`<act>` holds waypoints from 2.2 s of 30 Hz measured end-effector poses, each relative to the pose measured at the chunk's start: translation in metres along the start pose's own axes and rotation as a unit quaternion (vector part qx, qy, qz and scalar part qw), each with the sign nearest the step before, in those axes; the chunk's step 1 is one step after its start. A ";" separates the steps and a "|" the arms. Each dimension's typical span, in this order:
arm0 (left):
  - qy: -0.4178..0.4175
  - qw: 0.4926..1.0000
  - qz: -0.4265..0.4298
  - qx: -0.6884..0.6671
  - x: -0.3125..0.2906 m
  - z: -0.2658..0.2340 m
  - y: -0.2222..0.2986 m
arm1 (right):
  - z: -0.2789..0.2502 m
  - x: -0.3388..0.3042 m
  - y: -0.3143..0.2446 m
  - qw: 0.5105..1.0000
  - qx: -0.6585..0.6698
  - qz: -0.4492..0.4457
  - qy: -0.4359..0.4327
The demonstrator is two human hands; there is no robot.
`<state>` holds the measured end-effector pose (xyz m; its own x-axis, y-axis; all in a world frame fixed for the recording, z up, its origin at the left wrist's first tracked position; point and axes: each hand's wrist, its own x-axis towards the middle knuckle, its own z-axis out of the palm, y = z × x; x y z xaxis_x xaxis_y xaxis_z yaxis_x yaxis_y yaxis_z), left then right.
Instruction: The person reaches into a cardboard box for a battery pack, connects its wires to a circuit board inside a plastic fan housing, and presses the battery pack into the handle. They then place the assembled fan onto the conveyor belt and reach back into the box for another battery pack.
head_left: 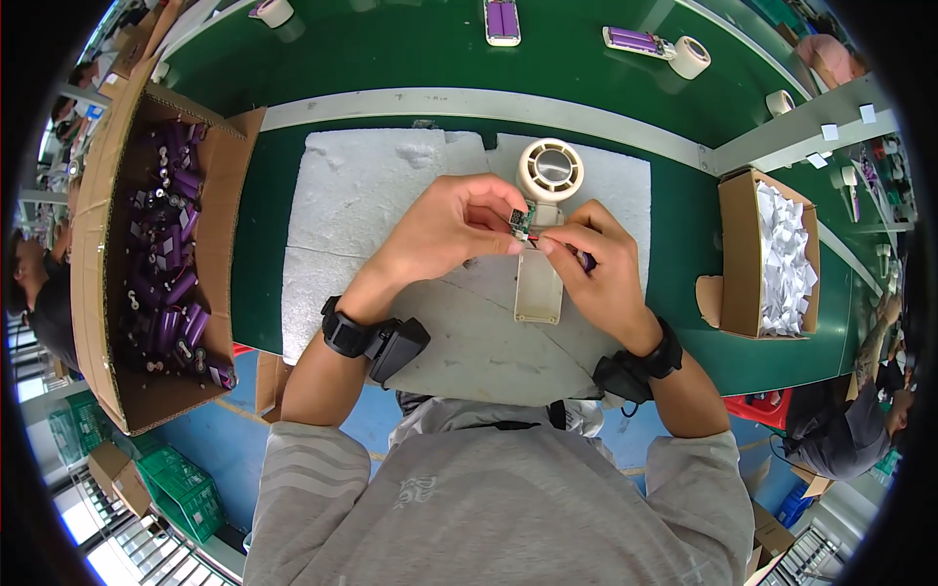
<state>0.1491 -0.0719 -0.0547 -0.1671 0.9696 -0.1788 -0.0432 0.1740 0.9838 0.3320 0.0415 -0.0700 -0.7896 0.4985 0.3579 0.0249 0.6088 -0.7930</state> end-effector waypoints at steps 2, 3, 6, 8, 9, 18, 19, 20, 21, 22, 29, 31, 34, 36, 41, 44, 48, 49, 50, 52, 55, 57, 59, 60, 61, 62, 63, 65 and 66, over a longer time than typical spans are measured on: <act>0.005 1.000 -0.011 0.007 0.000 0.001 0.000 | 0.001 -0.001 0.000 1.000 -0.003 -0.005 0.004; 0.006 1.000 0.000 0.001 0.000 0.002 -0.002 | 0.001 -0.001 0.000 1.000 -0.007 -0.010 0.006; 0.004 1.000 0.026 -0.006 0.001 0.005 -0.004 | 0.001 -0.002 0.002 1.000 -0.012 -0.027 0.009; 0.010 0.999 0.035 -0.015 -0.001 0.008 -0.005 | 0.001 -0.003 0.004 0.999 -0.012 -0.046 0.000; 0.012 0.999 0.039 -0.020 -0.001 0.009 -0.005 | 0.001 -0.002 0.005 0.999 -0.013 -0.047 0.004; 0.043 0.969 0.184 0.158 0.000 0.016 -0.003 | 0.006 0.006 -0.007 0.997 -0.012 -0.014 0.074; 0.045 0.969 0.183 0.162 0.001 0.015 -0.004 | 0.007 0.007 -0.004 0.996 -0.025 -0.033 0.076; 0.048 0.968 0.182 0.165 0.002 0.015 -0.005 | 0.008 0.007 -0.002 0.995 -0.038 -0.054 0.078; 0.052 0.967 0.182 0.169 0.002 0.014 -0.006 | 0.007 0.007 -0.001 0.995 -0.038 -0.052 0.077; 0.052 0.968 0.180 0.168 0.003 0.013 -0.007 | 0.007 0.007 0.000 0.995 -0.046 -0.057 0.073; 0.054 0.980 0.161 0.104 0.002 0.009 -0.014 | 0.006 0.007 0.002 0.995 -0.054 -0.052 0.067; 0.060 0.975 0.173 0.129 0.002 0.010 -0.014 | 0.007 0.006 0.002 0.994 -0.061 -0.050 0.069; 0.071 0.960 0.200 0.181 0.001 0.013 -0.013 | 0.009 0.004 0.002 0.994 -0.061 -0.045 0.075; 0.082 0.956 0.207 0.192 0.001 0.015 -0.013 | 0.010 0.005 0.002 0.994 -0.052 -0.039 0.086; 0.088 0.956 0.198 0.200 0.001 0.014 -0.013 | 0.012 0.006 0.002 0.995 -0.050 -0.023 0.084; 0.087 0.957 0.197 0.196 0.002 0.014 -0.014 | 0.011 0.006 0.000 0.994 -0.060 -0.013 0.087; 0.080 0.973 0.174 0.128 0.004 0.019 -0.017 | 0.009 0.006 0.006 0.996 -0.036 0.003 0.085; 0.077 0.979 0.163 0.095 0.004 0.020 -0.018 | 0.008 0.006 0.005 0.996 -0.035 0.003 0.086; 0.075 0.979 0.162 0.096 0.005 0.019 -0.019 | 0.007 0.006 0.003 0.996 -0.029 0.013 0.079; 0.070 0.981 0.164 0.083 0.006 0.018 -0.020 | 0.006 0.007 0.000 0.997 -0.017 0.032 0.064; 0.081 0.977 0.169 0.103 0.006 0.024 -0.019 | 0.006 0.008 -0.005 0.997 -0.009 0.043 0.069; 0.109 0.965 0.180 0.156 0.006 0.031 -0.017 | 0.006 0.008 -0.006 0.996 -0.003 0.048 0.069; 0.108 0.966 0.168 0.166 0.005 0.032 -0.016 | 0.005 0.008 -0.006 0.997 -0.008 0.026 0.073; 0.104 0.966 0.157 0.175 0.004 0.033 -0.016 | 0.005 0.007 -0.007 0.997 -0.012 0.016 0.075; 0.101 0.967 0.146 0.184 0.003 0.034 -0.016 | 0.005 0.007 -0.008 0.997 -0.011 0.018 0.074; 0.101 0.967 0.144 0.183 0.003 0.035 -0.015 | 0.004 0.007 -0.009 0.997 -0.026 0.020 0.068; 0.100 0.964 0.142 0.200 0.002 0.035 -0.013 | 0.003 0.006 -0.011 0.997 -0.041 0.023 0.063; 0.098 0.957 0.140 0.235 0.000 0.037 -0.011 | 0.002 0.006 -0.011 0.996 -0.056 0.028 0.056; 0.098 0.958 0.138 0.233 0.000 0.037 -0.011 | 0.001 0.005 -0.010 0.996 -0.070 0.025 0.050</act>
<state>0.1860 -0.0674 -0.0649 -0.2933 0.9466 0.1341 0.4661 0.0192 0.8845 0.3270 0.0373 -0.0604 -0.7209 0.5845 0.3723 0.1537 0.6588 -0.7365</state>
